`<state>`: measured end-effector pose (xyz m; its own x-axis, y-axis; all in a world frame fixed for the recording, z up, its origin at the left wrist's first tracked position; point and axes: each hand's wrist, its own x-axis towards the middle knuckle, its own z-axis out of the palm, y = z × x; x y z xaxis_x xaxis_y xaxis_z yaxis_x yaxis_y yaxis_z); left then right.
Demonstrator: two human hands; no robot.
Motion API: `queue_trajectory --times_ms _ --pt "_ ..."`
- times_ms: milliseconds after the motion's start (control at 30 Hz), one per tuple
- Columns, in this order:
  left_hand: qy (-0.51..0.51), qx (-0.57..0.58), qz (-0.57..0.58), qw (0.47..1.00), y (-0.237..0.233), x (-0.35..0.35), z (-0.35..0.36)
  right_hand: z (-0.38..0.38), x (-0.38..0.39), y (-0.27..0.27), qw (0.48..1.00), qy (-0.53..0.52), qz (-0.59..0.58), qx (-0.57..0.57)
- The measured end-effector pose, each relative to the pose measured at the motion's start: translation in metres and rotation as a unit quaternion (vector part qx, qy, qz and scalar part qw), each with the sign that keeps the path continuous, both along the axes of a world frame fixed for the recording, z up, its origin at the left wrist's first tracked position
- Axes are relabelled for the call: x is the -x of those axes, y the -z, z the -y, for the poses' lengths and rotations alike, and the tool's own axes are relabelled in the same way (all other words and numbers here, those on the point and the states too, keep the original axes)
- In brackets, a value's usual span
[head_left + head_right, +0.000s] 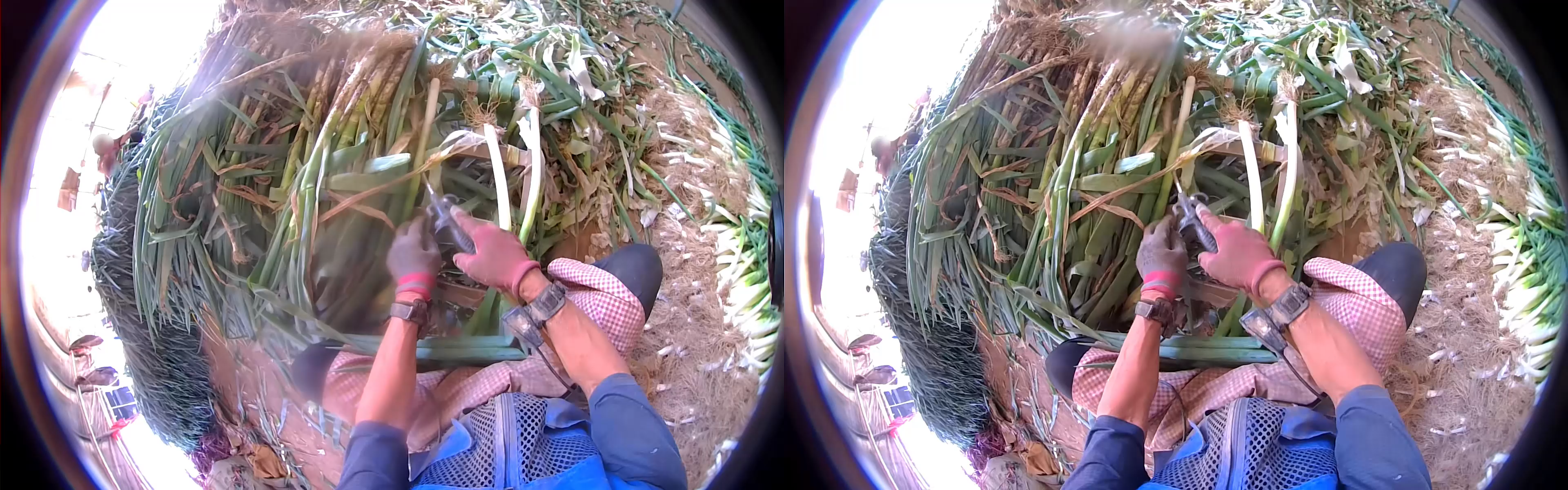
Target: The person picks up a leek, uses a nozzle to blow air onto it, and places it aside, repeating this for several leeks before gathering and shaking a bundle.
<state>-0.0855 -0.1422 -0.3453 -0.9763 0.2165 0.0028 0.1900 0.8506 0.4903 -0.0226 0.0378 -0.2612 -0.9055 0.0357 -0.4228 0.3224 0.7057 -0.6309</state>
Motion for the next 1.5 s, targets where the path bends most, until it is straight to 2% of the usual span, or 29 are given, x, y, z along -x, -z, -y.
queue_trajectory --times_ms 33,100,200,233,300,467,633,700,800,967,1067,1100,1167,1233,1300,1367,1433,1467,1500 --pt "0.003 -0.006 -0.086 0.996 -0.007 0.007 -0.003 -0.003 0.009 0.001 1.0 0.011 -0.011 -0.01" --pt "0.007 0.011 -0.101 0.995 -0.017 0.018 -0.008 -0.009 0.028 -0.001 0.999 0.016 -0.002 -0.028" --pt "0.01 0.137 0.06 0.989 -0.028 0.037 -0.013 -0.022 0.06 -0.009 0.999 0.043 0.014 -0.022" --pt "0.011 0.138 0.06 0.989 -0.028 0.041 -0.015 -0.026 0.07 -0.011 0.999 0.044 0.013 -0.021" --pt "0.026 0.212 0.103 0.972 -0.028 0.047 -0.018 -0.034 0.089 -0.012 0.998 0.05 -0.004 -0.042" --pt "0.042 0.252 0.102 0.961 -0.027 0.056 -0.029 -0.055 0.136 0.027 0.987 0.1 -0.094 -0.088" --pt "0.026 0.296 0.113 0.948 -0.017 0.055 -0.033 -0.06 0.088 -0.007 0.998 0.042 -0.014 -0.033" --pt "0.01 0.313 0.163 0.936 -0.022 0.056 -0.033 -0.058 0.05 -0.017 1.0 0.013 0.002 -0.02" --pt "0.002 0.263 0.211 0.941 -0.026 0.05 -0.019 -0.051 -0.016 -0.017 1.0 -0.013 0.005 0.007" --pt "0.005 0.256 0.245 0.935 -0.04 0.02 -0.011 -0.049 -0.096 -0.022 0.998 -0.063 -0.005 0.013" --pt "0.085 0.281 0.273 0.916 -0.041 -0.018 -0.021 -0.05 -0.111 -0.032 0.998 -0.006 -0.015 0.06" --pt "0.113 0.277 0.281 0.912 -0.032 -0.033 -0.021 -0.05 -0.114 -0.028 0.998 -0.007 -0.017 0.062" --pt "0.148 0.259 0.288 0.91 -0.053 -0.069 -0.035 -0.049 -0.12 -0.017 0.994 -0.065 -0.062 0.055" --pt "0.14 0.256 0.319 0.902 -0.042 -0.096 -0.047 -0.052 -0.114 -0.018 0.994 -0.07 -0.083 0.027" --pt "0.14 0.264 0.314 0.901 -0.039 -0.11 -0.05 -0.061 -0.101 -0.016 0.997 0.012 -0.05 0.064" --pt "0.17 0.242 0.313 0.903 -0.046 -0.11 -0.039 -0.064 -0.1 -0.014 0.997 0.029 -0.05 0.053" --pt "0.155 0.171 0.265 0.936 -0.061 -0.088 -0.01 -0.068 -0.097 -0.01 0.996 0.068 -0.048 0.028" --pt "0.104 0.101 0.231 0.962 -0.088 -0.067 0.005 -0.069 -0.102 -0.004 0.995 0.068 -0.063 0.039" --pt "0.073 0.025 0.033 0.996 -0.081 -0.044 0.03 -0.067 -0.103 -0.005 0.995 0.066 -0.063 0.044"
